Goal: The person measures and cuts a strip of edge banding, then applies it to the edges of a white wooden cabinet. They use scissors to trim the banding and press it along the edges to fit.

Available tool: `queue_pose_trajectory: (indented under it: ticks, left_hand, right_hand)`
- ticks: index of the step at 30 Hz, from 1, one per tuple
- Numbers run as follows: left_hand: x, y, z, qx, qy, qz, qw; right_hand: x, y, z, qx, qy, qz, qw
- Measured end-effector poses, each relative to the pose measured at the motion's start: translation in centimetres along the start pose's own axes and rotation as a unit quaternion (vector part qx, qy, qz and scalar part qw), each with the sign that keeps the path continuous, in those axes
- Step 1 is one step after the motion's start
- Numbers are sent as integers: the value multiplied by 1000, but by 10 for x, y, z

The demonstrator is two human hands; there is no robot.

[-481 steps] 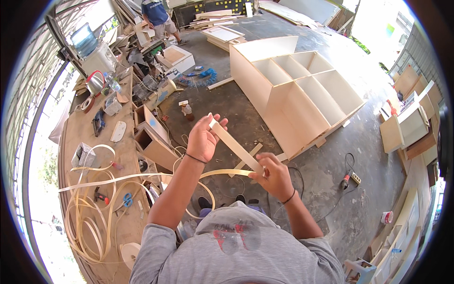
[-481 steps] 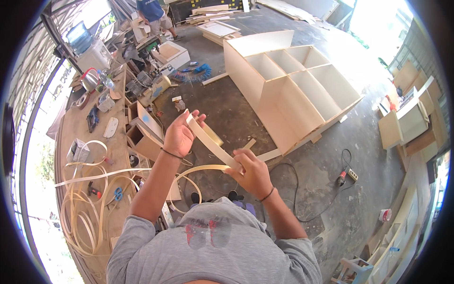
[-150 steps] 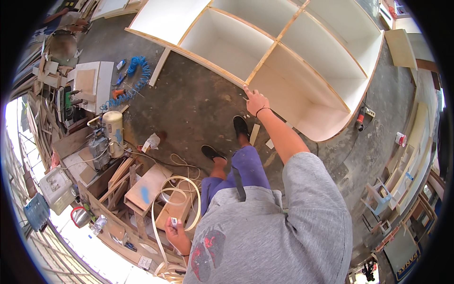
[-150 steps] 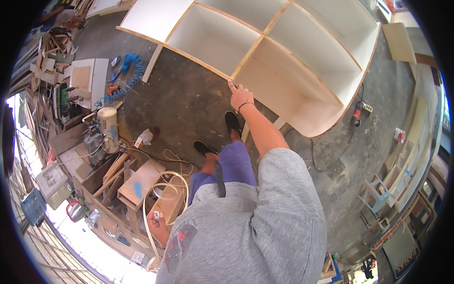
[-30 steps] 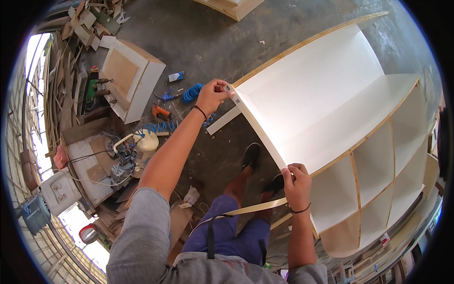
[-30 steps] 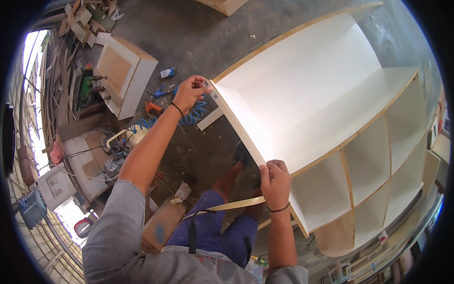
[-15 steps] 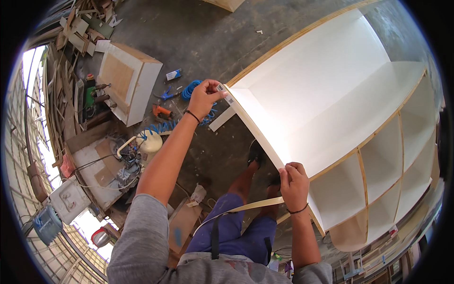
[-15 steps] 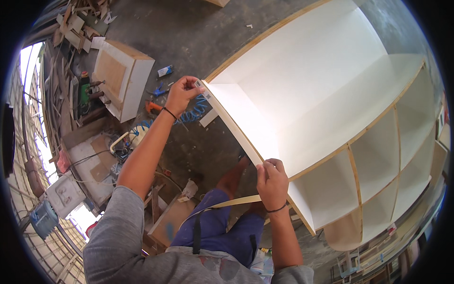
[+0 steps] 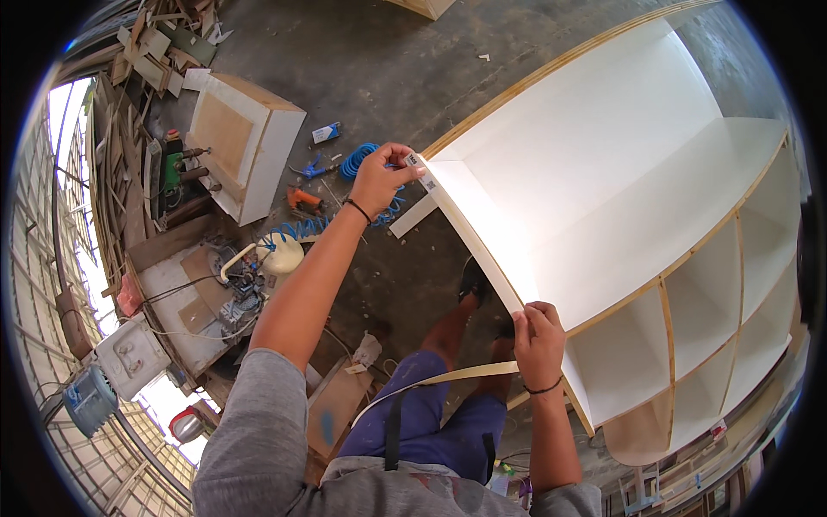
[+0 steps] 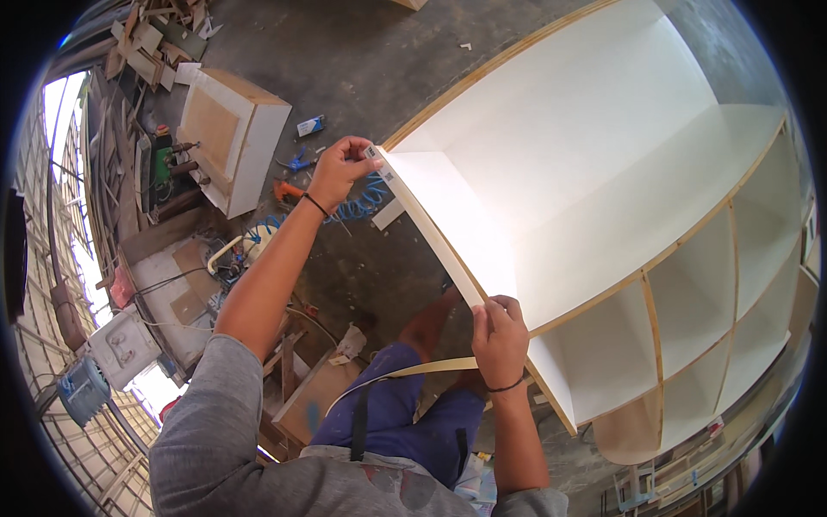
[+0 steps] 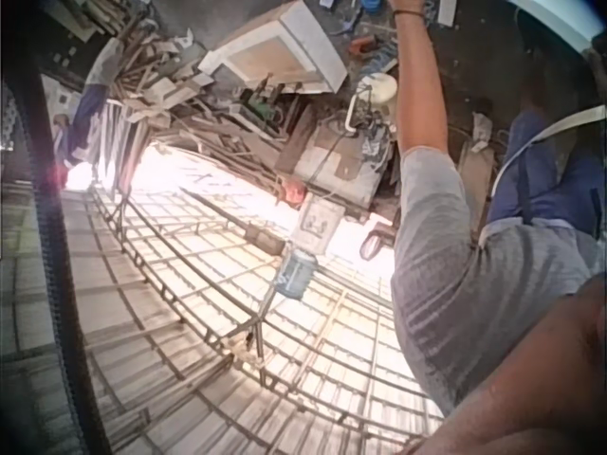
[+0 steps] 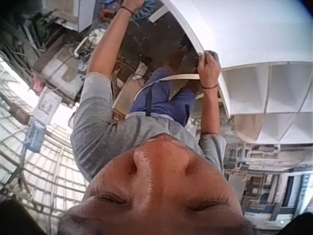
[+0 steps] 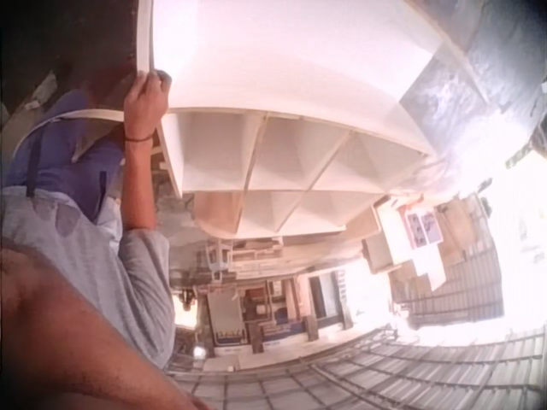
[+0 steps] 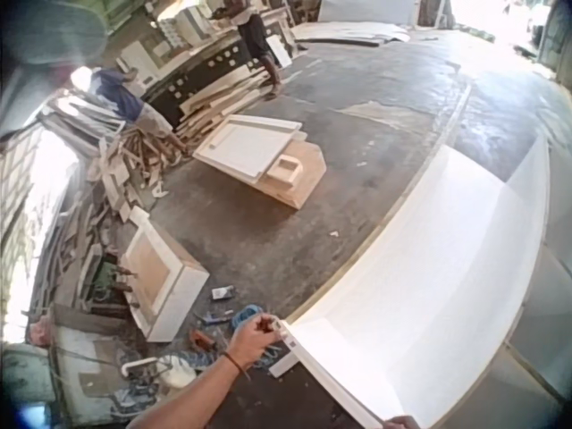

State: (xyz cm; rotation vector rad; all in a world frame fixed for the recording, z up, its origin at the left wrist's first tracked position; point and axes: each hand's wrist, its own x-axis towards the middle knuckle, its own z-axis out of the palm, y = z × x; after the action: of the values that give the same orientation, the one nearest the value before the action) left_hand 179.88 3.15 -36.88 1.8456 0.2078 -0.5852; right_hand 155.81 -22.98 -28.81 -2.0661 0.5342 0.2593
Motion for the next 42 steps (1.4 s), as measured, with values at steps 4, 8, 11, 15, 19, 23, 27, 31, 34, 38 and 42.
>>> queue_pose_trajectory:
  ticks: [4, 8, 11, 15, 19, 23, 27, 31, 34, 38, 42]
  left_hand:
    - [1, -1, 0, 18, 1, 8, 1000]
    - [2, -5, 1, 21, 3, 11, 1000]
    - [2, -7, 1, 20, -1, 4, 1000]
    - [2, -5, 2, -4, 3, -22, 1000]
    - [0, -1, 5, -26, 5, -52, 998]
    - [-2, 2, 6, -41, 10, -79, 996]
    - [-4, 0, 12, -174, 20, -134, 975]
    - [-7, -3, 22, -281, 19, -150, 948]
    - [-14, -3, 30, -270, 49, -138, 951]
    - [-17, -1, 33, -204, 68, -134, 967]
    - [-16, -1, 31, -188, 68, -137, 970]
  right_hand:
    - [-1, 0, 1, -5, 7, -8, 1000]
    - [-2, 1, 2, -3, 13, -10, 1000]
    - [-3, 1, 2, 0, 16, -10, 1000]
    - [-2, 0, 1, -5, 32, -13, 999]
    - [-2, -1, 0, -32, 39, -22, 999]
    - [-2, -3, -1, -30, 38, -15, 999]
    - [-2, 0, 1, -32, 36, -9, 999]
    - [-2, 5, 4, -48, 28, 7, 998]
    - [-4, 10, 8, -67, 32, 6, 997]
    - [-5, 15, 13, -109, 53, -30, 992]
    - [-4, 23, 17, -139, 65, -39, 987]
